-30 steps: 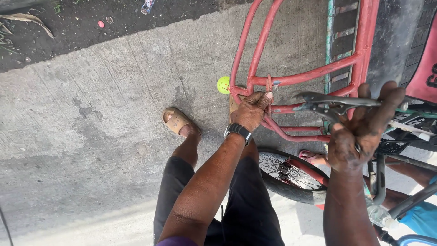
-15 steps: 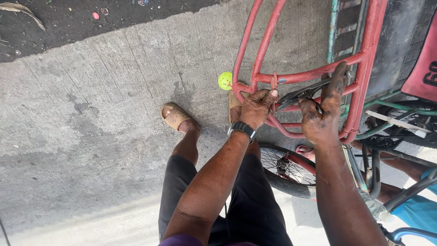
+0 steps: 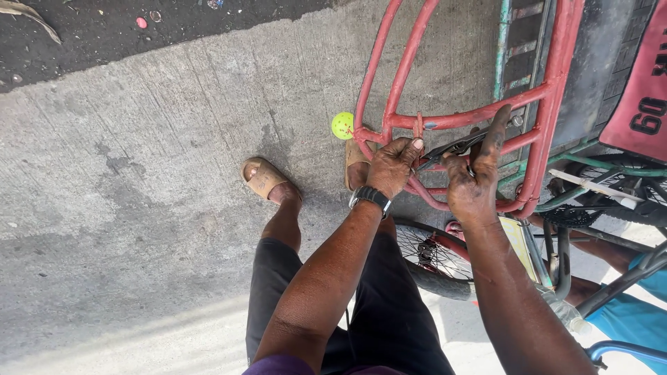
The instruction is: Preparing a welding machine and using pliers to repair a metal frame
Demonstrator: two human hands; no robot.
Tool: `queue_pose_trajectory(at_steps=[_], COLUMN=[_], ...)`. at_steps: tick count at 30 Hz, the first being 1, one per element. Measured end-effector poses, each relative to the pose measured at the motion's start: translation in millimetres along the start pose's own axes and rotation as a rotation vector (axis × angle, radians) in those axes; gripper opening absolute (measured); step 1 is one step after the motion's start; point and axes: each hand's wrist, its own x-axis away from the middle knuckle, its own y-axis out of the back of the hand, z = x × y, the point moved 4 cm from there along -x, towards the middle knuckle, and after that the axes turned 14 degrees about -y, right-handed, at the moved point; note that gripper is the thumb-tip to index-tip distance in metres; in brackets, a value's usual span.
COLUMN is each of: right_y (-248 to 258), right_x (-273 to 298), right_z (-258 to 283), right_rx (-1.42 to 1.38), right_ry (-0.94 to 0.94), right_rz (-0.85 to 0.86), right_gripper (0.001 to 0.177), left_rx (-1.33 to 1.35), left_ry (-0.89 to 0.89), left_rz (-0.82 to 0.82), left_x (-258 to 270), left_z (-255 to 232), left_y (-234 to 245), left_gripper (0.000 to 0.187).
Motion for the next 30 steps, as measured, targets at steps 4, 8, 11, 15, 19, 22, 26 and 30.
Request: queue_pose_trajectory(at_steps=[4,8,11,15,19,22,26,30], right_y=[-4,-11,-18,-18,-22,-25,-22,-26], right_x=[4,1,1,8,4,-4,-2,-11], right_z=[-4,-16,16,-14,-22,-12,-7,-19], right_rx=[-0.159,-0.205,-0.371,-0.093,0.082,0.069,-0.090,0.092], right_ry=[-0.053,-0.209,-0.418,-0.053,0.066,0.046,-0.329,-0.424], right_rz=[0.055,-0.001,-0.035,0.004,-0.052,-0.044,-0.026,-0.076], right_gripper=[0.109,0.102,0.093,0.095,0.086,0.081,0.090,0.088], left_rx=[-0.001,-0.005,0.008,-0.110,-0.144,-0.156,-0.168,-0.165], left_ry=[0.018,0.043,0.045,0.041,0.037,0.026,0.048,0.045], left_rz=[0.005,0.008,0.009,0.036,0.055,0.051,0.058,0.064], left_x=[4,7,9,11,11,12,13,16], left_z=[-8,-16,-24,-34,-35,-36,-36,-40], left_y=[2,2,5,7,8,10,9,9], left_gripper=[0.028,0.028,0.029,0.031,0.032,0.032,0.030,0.033])
